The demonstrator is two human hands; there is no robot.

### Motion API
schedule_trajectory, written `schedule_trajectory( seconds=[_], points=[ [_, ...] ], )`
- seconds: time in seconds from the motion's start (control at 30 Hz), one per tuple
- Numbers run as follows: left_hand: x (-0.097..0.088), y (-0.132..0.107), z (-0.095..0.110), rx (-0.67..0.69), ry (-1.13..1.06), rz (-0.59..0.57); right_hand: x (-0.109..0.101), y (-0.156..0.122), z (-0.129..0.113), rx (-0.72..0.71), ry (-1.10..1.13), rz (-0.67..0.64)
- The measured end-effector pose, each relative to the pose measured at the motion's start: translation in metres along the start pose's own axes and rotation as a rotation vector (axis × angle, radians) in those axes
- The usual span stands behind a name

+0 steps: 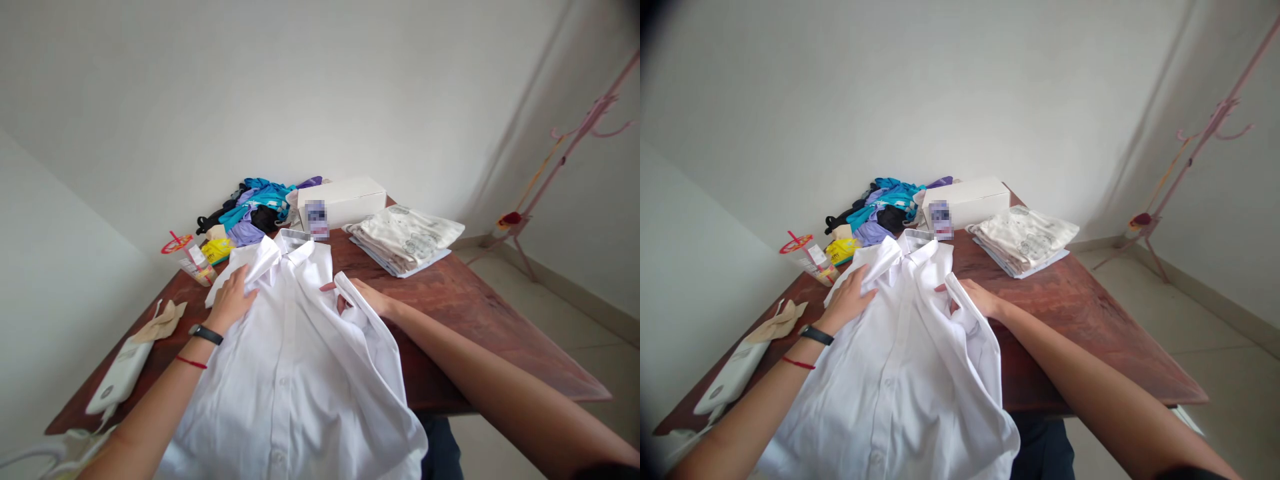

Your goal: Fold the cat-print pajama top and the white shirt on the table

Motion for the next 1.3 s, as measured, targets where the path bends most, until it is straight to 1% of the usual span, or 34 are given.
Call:
schedule_trajectory(
  seconds=[0.07, 0.13, 0.27, 0.37, 0.47, 0.53, 0.6, 0.67, 0.73, 0.8, 0.83, 0.87, 0.9, 0.93, 0.97, 1.0, 1.03, 1.07, 1.1, 1.13, 1.2, 1.23, 1.3],
  points=[
    [0.002, 0.011, 0.001, -0.034, 0.030, -0.016, 0.000, -0.002, -0.003, -0.011, 0.006, -0.069],
    [0.004, 0.018, 0.005, -0.072, 0.046, -0.010, 0.001, -0.003, -0.004, -0.026, -0.001, -0.133],
    [0.011, 0.026, 0.018, -0.121, -0.010, 0.007, 0.003, -0.004, -0.006, -0.075, -0.054, -0.226],
    [0.015, 0.031, 0.028, -0.113, -0.023, 0.019, 0.000, -0.005, -0.012, -0.063, -0.048, -0.245],
    [0.012, 0.040, 0.028, -0.108, -0.029, 0.059, -0.010, -0.009, -0.022, -0.022, 0.008, -0.217],
    [0.004, 0.050, 0.020, -0.114, -0.053, 0.109, -0.020, -0.012, -0.028, 0.007, 0.029, -0.194],
    [-0.011, 0.061, 0.008, -0.121, -0.076, 0.190, -0.031, -0.015, -0.031, 0.033, 0.051, -0.190],
    [-0.030, 0.071, -0.004, -0.124, -0.090, 0.302, -0.042, -0.017, -0.032, 0.075, 0.084, -0.200],
    [-0.051, 0.076, -0.011, -0.135, -0.088, 0.436, -0.051, -0.020, -0.031, 0.120, 0.088, -0.204],
    [-0.066, 0.077, -0.008, -0.108, -0.062, 0.529, -0.058, -0.022, -0.031, 0.152, 0.045, -0.202],
    [-0.069, 0.075, -0.003, -0.075, -0.046, 0.552, -0.060, -0.023, -0.031, 0.161, 0.017, -0.205],
    [-0.068, 0.073, 0.005, -0.022, -0.037, 0.543, -0.062, -0.024, -0.032, 0.169, -0.011, -0.210],
    [-0.062, 0.070, 0.014, 0.034, -0.039, 0.519, -0.063, -0.025, -0.034, 0.176, -0.039, -0.216],
    [-0.052, 0.066, 0.025, 0.104, -0.053, 0.452, -0.064, -0.025, -0.036, 0.182, -0.071, -0.218],
    [-0.038, 0.062, 0.035, 0.187, -0.079, 0.337, -0.064, -0.025, -0.039, 0.183, -0.110, -0.211],
    [-0.020, 0.057, 0.046, 0.267, -0.120, 0.194, -0.064, -0.026, -0.042, 0.180, -0.156, -0.190],
    [-0.002, 0.052, 0.055, 0.317, -0.174, 0.061, -0.063, -0.026, -0.046, 0.170, -0.211, -0.160],
    [0.017, 0.047, 0.062, 0.338, -0.237, -0.054, -0.063, -0.027, -0.049, 0.157, -0.276, -0.129],
    [0.033, 0.042, 0.067, 0.346, -0.297, -0.122, -0.064, -0.029, -0.052, 0.148, -0.350, -0.104],
    [0.047, 0.038, 0.071, 0.355, -0.335, -0.143, -0.064, -0.033, -0.053, 0.145, -0.428, -0.089],
    [0.065, 0.033, 0.073, 0.362, -0.394, -0.103, -0.069, -0.042, -0.053, 0.175, -0.577, -0.090],
    [0.069, 0.032, 0.071, 0.355, -0.422, -0.074, -0.073, -0.048, -0.052, 0.204, -0.641, -0.093],
    [0.072, 0.031, 0.066, 0.335, -0.474, -0.045, -0.084, -0.061, -0.048, 0.261, -0.735, -0.072]
  ],
)
Point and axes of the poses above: each hand's wrist, its own y-axis towards the middle knuckle, its own x-axis out of the palm, z = x × y, the point moved 2 cm from there along y, towards the middle knuckle, and after that the axes turned 13 degrees about -y, right-handed, at the moved point
